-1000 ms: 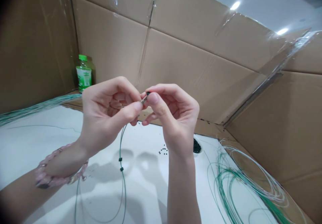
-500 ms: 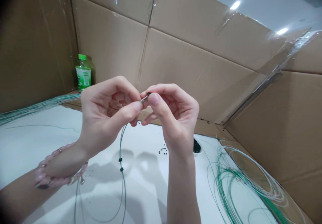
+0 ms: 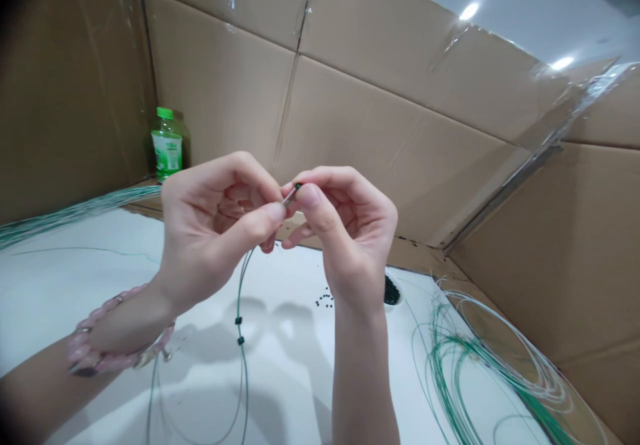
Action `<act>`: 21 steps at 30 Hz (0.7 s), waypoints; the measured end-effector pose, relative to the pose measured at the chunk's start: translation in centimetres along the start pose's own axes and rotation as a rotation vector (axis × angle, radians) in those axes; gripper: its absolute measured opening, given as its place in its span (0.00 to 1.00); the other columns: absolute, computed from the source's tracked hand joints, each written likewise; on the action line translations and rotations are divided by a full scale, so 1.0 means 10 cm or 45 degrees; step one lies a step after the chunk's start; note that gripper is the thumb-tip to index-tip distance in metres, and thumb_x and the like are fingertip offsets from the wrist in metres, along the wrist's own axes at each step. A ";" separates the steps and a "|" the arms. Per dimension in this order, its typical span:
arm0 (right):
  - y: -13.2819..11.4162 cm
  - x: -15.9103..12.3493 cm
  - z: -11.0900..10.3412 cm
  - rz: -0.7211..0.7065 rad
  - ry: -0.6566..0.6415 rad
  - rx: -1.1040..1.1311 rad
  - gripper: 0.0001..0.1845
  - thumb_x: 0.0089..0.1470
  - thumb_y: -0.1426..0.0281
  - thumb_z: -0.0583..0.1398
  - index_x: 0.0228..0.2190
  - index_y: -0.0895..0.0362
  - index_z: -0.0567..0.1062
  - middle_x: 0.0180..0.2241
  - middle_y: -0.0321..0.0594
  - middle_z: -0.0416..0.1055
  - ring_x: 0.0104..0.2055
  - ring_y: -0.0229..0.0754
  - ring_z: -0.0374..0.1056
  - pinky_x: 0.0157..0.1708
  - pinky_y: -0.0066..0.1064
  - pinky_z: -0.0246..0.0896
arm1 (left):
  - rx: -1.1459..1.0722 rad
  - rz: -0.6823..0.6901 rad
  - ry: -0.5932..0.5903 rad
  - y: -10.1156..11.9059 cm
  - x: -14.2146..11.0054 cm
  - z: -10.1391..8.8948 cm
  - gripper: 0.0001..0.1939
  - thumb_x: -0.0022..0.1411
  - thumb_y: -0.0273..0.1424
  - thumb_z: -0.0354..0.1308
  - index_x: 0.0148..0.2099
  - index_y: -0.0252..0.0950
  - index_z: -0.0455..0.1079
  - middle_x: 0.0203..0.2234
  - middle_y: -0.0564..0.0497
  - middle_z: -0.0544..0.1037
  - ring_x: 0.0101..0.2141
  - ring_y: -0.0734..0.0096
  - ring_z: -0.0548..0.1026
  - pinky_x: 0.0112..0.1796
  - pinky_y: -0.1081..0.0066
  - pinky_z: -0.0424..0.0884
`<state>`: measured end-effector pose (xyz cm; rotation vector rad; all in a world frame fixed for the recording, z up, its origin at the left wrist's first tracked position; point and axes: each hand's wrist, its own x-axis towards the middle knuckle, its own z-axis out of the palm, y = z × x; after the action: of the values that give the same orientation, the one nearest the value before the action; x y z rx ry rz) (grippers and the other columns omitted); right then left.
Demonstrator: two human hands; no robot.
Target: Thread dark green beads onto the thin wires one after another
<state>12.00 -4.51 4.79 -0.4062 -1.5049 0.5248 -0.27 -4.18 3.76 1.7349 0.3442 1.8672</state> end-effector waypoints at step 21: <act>-0.03 -0.01 -0.04 0.079 -0.134 -0.033 0.04 0.52 0.71 0.63 0.30 0.50 0.78 0.32 0.35 0.72 0.25 0.34 0.68 0.16 0.24 0.66 | 0.009 -0.004 0.004 0.00 0.00 0.00 0.07 0.54 0.21 0.58 0.26 0.35 0.67 0.18 0.59 0.70 0.18 0.81 0.71 0.17 0.82 0.67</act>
<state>12.39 -4.78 4.83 -0.4526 -1.6052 0.5839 -0.24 -4.23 3.76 1.7353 0.3552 1.8685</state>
